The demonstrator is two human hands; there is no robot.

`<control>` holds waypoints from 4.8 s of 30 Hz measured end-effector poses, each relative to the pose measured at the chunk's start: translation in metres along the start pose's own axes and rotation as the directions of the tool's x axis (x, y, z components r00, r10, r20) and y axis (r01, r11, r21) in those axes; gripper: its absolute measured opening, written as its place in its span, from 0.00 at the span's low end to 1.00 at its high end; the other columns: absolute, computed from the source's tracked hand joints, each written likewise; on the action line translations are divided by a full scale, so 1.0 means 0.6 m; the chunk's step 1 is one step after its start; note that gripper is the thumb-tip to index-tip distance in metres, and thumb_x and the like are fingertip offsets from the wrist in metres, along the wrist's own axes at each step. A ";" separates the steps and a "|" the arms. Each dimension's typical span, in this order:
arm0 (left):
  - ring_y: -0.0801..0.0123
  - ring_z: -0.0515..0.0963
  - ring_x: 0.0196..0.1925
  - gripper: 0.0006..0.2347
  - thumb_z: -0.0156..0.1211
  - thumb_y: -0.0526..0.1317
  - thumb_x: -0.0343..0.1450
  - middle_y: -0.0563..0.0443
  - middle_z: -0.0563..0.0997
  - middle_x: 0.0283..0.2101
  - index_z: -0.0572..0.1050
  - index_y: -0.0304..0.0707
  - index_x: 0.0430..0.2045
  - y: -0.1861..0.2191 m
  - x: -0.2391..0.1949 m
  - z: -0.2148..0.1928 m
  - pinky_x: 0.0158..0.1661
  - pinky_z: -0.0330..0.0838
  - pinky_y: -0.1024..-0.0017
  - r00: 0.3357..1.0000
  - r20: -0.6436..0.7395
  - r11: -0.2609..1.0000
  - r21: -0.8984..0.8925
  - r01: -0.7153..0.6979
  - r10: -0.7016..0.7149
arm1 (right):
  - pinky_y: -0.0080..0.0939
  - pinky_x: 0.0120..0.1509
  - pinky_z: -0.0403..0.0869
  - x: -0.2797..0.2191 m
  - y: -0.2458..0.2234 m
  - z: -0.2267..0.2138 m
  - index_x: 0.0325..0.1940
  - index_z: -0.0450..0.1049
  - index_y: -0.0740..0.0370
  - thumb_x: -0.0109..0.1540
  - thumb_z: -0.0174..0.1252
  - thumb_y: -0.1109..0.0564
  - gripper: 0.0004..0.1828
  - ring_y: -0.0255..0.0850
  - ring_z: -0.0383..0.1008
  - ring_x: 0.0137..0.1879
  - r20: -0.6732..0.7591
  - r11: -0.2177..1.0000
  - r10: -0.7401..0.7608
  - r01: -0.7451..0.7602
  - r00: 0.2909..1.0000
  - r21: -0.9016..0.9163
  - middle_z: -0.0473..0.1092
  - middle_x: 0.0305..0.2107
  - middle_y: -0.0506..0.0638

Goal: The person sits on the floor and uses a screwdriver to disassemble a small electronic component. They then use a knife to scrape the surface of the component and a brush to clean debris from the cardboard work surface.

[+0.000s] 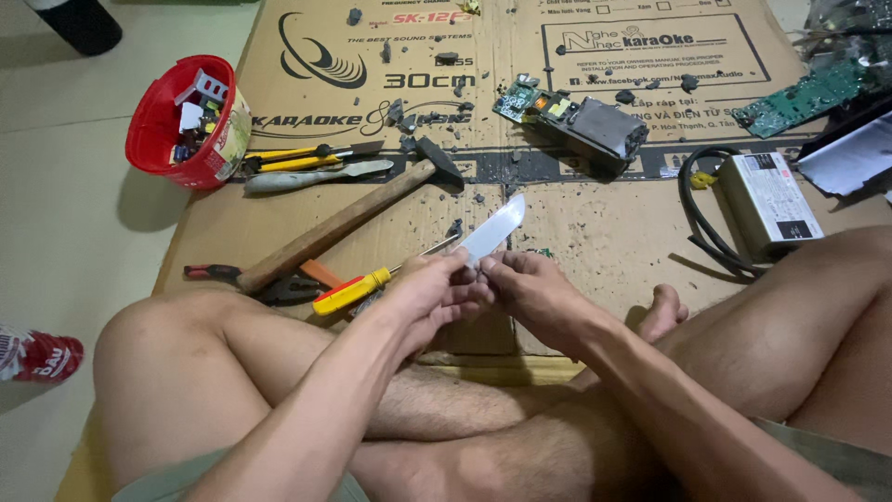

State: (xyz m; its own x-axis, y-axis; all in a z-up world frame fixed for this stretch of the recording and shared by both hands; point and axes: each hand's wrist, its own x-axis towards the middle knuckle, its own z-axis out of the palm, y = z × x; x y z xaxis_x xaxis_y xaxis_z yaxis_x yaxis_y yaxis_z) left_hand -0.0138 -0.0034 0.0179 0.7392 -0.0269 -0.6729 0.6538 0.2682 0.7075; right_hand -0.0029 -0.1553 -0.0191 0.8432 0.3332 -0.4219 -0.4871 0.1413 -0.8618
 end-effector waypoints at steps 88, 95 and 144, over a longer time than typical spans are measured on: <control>0.49 0.77 0.48 0.20 0.68 0.48 0.63 0.45 0.73 0.42 0.71 0.43 0.43 -0.052 0.058 -0.118 0.43 0.73 0.49 0.691 0.282 -0.277 0.953 -0.122 0.665 | 0.65 0.61 0.75 0.026 0.012 -0.032 0.54 0.67 0.53 0.60 0.65 0.52 0.20 0.64 0.73 0.57 -0.199 0.379 -0.208 -0.109 0.958 -0.919 0.62 0.51 0.59; 0.43 0.79 0.45 0.17 0.63 0.52 0.66 0.39 0.77 0.38 0.76 0.39 0.37 -0.081 0.048 -0.118 0.43 0.74 0.48 0.684 0.391 -0.211 0.918 -0.336 0.615 | 0.66 0.58 0.77 0.010 -0.001 -0.003 0.52 0.67 0.54 0.60 0.65 0.56 0.19 0.68 0.73 0.58 -0.147 0.367 -0.177 -0.073 0.973 -0.927 0.62 0.54 0.63; 0.38 0.79 0.56 0.21 0.48 0.38 0.70 0.32 0.80 0.50 0.68 0.34 0.59 -0.101 -0.025 -0.010 0.50 0.76 0.41 0.953 -0.082 0.173 0.984 0.031 0.293 | 0.65 0.60 0.73 0.043 0.036 0.069 0.58 0.67 0.70 0.65 0.53 0.43 0.28 0.66 0.73 0.60 -0.127 0.281 0.071 -0.142 0.989 -0.949 0.73 0.49 0.71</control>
State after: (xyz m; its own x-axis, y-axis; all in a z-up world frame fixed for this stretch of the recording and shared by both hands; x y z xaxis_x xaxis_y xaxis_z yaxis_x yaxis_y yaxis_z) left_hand -0.0657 -0.0137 -0.0161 0.8823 0.1318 -0.4518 0.2956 -0.9022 0.3140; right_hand -0.0010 -0.1050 -0.0368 0.8285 0.2215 -0.5142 -0.0405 -0.8923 -0.4496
